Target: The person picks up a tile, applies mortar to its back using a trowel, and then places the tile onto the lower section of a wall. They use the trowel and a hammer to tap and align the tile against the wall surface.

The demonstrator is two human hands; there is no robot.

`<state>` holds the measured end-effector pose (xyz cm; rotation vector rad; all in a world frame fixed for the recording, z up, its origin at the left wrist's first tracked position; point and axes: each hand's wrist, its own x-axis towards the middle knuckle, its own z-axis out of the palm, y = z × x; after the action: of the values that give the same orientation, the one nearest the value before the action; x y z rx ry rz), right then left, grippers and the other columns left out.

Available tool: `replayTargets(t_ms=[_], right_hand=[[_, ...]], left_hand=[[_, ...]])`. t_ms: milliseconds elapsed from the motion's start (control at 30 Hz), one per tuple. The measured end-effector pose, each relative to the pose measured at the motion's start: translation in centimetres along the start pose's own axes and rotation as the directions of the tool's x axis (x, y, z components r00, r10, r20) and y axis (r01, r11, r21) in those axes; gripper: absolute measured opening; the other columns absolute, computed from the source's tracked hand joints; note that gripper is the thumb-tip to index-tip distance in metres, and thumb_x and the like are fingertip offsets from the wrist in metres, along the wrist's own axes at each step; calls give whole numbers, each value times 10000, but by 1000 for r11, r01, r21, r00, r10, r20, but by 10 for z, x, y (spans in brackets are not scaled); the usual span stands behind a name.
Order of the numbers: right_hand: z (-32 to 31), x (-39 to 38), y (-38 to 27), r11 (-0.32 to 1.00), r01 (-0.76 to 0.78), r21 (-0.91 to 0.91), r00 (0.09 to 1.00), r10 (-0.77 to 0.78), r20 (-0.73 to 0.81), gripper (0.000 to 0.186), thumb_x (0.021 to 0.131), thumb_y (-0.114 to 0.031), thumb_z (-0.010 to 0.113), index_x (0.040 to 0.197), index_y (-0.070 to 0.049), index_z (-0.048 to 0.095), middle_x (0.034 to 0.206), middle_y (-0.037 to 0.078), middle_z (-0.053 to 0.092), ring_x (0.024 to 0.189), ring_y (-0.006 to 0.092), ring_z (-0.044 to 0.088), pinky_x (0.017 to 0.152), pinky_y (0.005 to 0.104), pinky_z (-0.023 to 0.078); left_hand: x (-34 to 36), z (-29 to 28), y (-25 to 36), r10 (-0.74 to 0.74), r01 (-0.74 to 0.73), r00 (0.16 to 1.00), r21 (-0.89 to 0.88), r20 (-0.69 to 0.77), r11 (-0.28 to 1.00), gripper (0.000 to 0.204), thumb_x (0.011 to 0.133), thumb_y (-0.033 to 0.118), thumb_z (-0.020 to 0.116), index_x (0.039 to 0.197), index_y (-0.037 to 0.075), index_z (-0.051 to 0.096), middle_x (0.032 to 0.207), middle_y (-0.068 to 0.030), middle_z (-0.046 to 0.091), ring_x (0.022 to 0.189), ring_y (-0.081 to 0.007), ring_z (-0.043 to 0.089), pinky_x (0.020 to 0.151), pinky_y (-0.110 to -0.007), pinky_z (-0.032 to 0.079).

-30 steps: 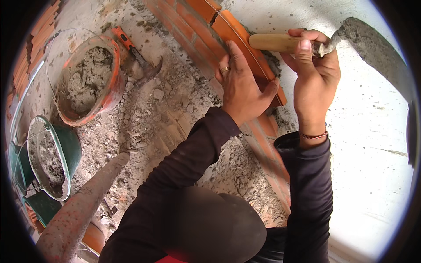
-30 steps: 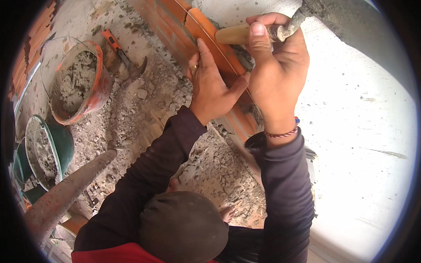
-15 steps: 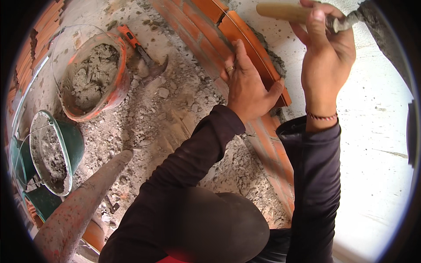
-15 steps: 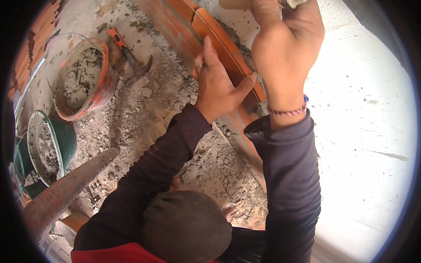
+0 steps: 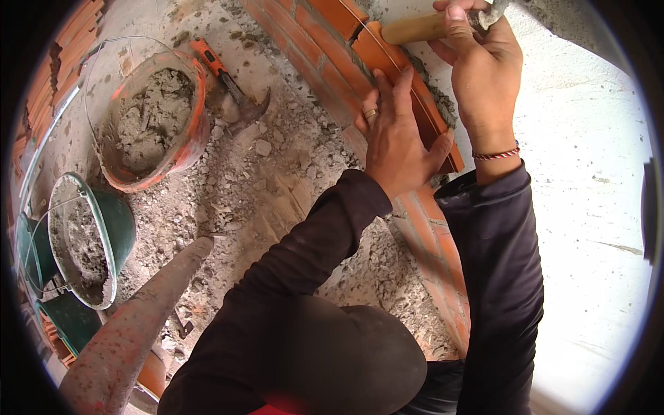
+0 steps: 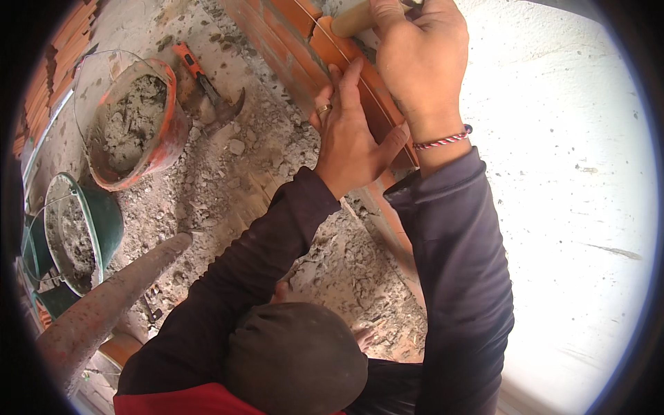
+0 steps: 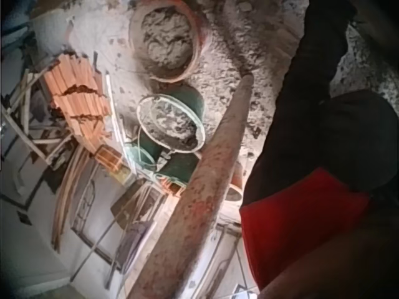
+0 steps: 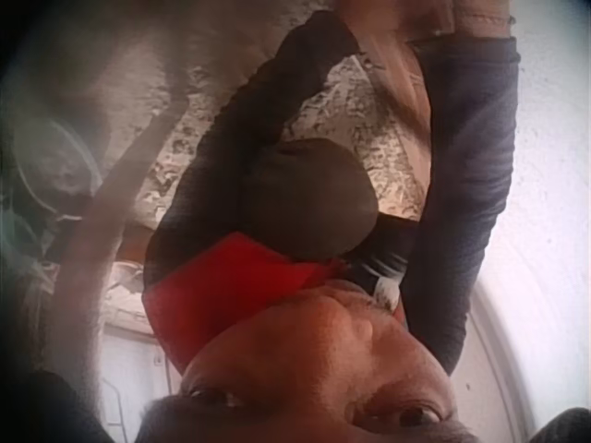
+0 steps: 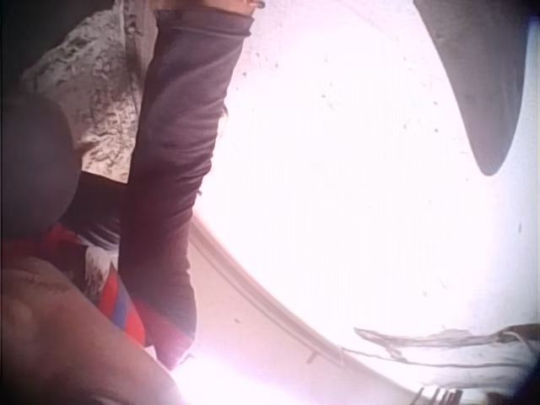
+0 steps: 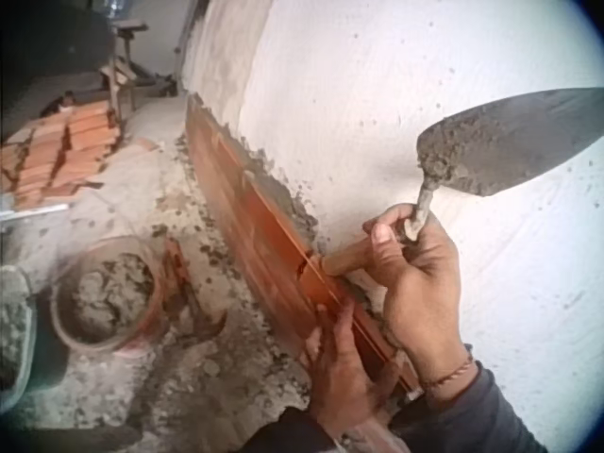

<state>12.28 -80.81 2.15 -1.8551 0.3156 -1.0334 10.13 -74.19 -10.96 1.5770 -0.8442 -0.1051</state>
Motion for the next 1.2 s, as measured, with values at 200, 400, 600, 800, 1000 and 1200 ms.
replayTargets(t_ms=[200, 400, 600, 800, 1000, 1200], right_hand=[[18, -10, -43, 988, 76, -136, 924, -19, 381, 140, 1004, -183, 569, 945, -56, 577, 794, -13, 598, 731, 74, 557, 633, 260, 457], [56, -22, -33, 658, 505, -559, 758, -28, 652, 151, 892, -201, 658, 927, -60, 620, 729, 66, 642, 646, 212, 627, 568, 398, 460], [107, -22, -46, 379, 856, -350, 480, -336, 810, 96, 758, -144, 659, 840, -94, 664, 703, 84, 639, 668, 299, 638, 582, 427, 471], [193, -53, -38, 131, 830, -542, 538, 67, 840, 62, 738, -183, 654, 746, -136, 692, 732, 4, 648, 756, 222, 652, 674, 407, 477], [151, -105, -65, 647, 763, -7, 491, -572, 658, 56, 822, -151, 631, 870, -154, 662, 804, 7, 635, 907, 223, 633, 773, 426, 514], [138, -154, 114, 867, 349, -356, 745, -27, 666, 197, 796, -137, 670, 989, -108, 646, 1122, 119, 586, 1131, 325, 526, 892, 438, 482]], left_hand=[[-13, -11, 1, 23, -23, 999, 7, -49, 1000, 989, 826, 431, 706, 1542, 51, 139, 1510, -422, 117, 1364, -548, 216, 1090, -624, 142], [-84, -45, -19, -14, 21, 999, -157, 42, 987, 632, 841, 285, 695, 1358, 4, 464, 1331, -219, 513, 1260, -378, 422, 1074, -485, 267], [-126, -108, -37, -83, 197, 906, -240, 416, 951, 447, 845, 250, 693, 1230, 43, 599, 1117, -104, 659, 1035, -250, 596, 939, -389, 452], [-176, -183, -26, -159, 702, 200, -28, 967, 712, 458, 898, 293, 658, 1284, 57, 587, 1084, -93, 688, 1025, -192, 627, 941, -339, 472], [-307, -210, -20, -502, 586, 560, 113, 659, 803, 267, 934, 297, 603, 1004, 39, 619, 872, -138, 643, 854, -268, 621, 784, -404, 455], [-353, -163, -59, -470, 326, 746, 357, 471, 875, 393, 965, 324, 553, 732, 15, 619, 680, -201, 574, 704, -345, 582, 649, -474, 398]])
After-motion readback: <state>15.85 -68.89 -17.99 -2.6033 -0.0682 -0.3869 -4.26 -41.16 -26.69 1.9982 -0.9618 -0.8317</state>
